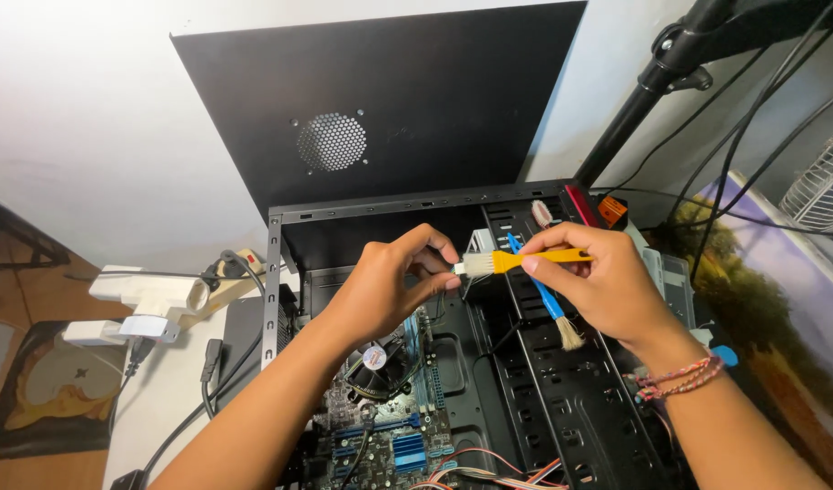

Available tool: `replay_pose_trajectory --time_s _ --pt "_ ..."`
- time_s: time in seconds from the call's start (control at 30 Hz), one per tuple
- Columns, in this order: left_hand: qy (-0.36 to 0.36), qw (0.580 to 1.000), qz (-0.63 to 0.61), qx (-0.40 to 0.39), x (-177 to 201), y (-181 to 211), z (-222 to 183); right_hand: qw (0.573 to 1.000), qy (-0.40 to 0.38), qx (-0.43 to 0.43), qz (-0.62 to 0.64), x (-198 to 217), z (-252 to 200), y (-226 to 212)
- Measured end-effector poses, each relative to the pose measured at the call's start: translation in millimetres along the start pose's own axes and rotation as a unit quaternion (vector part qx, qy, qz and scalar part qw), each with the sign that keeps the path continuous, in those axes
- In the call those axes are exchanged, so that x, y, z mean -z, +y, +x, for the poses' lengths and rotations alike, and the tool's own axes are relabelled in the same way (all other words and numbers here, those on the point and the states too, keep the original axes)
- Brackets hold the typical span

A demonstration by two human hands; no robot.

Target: Remove and clean a RAM module from a computer motherboard using a brush.

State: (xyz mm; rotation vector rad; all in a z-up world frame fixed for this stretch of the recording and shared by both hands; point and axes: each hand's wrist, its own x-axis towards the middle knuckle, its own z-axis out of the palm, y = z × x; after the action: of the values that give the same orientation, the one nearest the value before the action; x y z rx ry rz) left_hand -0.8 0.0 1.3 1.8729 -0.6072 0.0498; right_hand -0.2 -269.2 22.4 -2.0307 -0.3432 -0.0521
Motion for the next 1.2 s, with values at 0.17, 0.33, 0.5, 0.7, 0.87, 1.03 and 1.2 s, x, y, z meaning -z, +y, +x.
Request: replay_pose_trajectory --time_s 0.17,0.33,0.5,0.7,0.87,1.03,1.2 --pt "-0.006 1.000 0.000 -0.005 -1 -3 -1 0.997 -0.016 0.023 -0.078 -4 -2 -9" --pt "-0.007 1.000 0.014 -0.002 0 1 -1 0.998 -0.022 -0.020 -0.053 -2 -2 -3" --pt "-0.016 1.000 0.009 0.010 0 2 -2 0.993 0.029 -0.037 -0.105 -4 -3 -4" --pt "-0.001 1.000 -0.014 -0.023 1 1 -2 0.985 0.033 -0.068 -0.156 -7 -2 -17" --pt "-0.009 1.000 -0.004 -0.012 1 2 -2 1.000 -0.003 0.000 -0.017 -7 -1 0" --pt "-0.018 1.000 0.003 -0.020 1 1 -2 0.994 0.006 0.025 -0.104 -12 -3 0" --pt "-0.011 1.000 -0.011 -0.025 1 1 -2 1.000 0.016 -0.007 0.020 -7 0 2"
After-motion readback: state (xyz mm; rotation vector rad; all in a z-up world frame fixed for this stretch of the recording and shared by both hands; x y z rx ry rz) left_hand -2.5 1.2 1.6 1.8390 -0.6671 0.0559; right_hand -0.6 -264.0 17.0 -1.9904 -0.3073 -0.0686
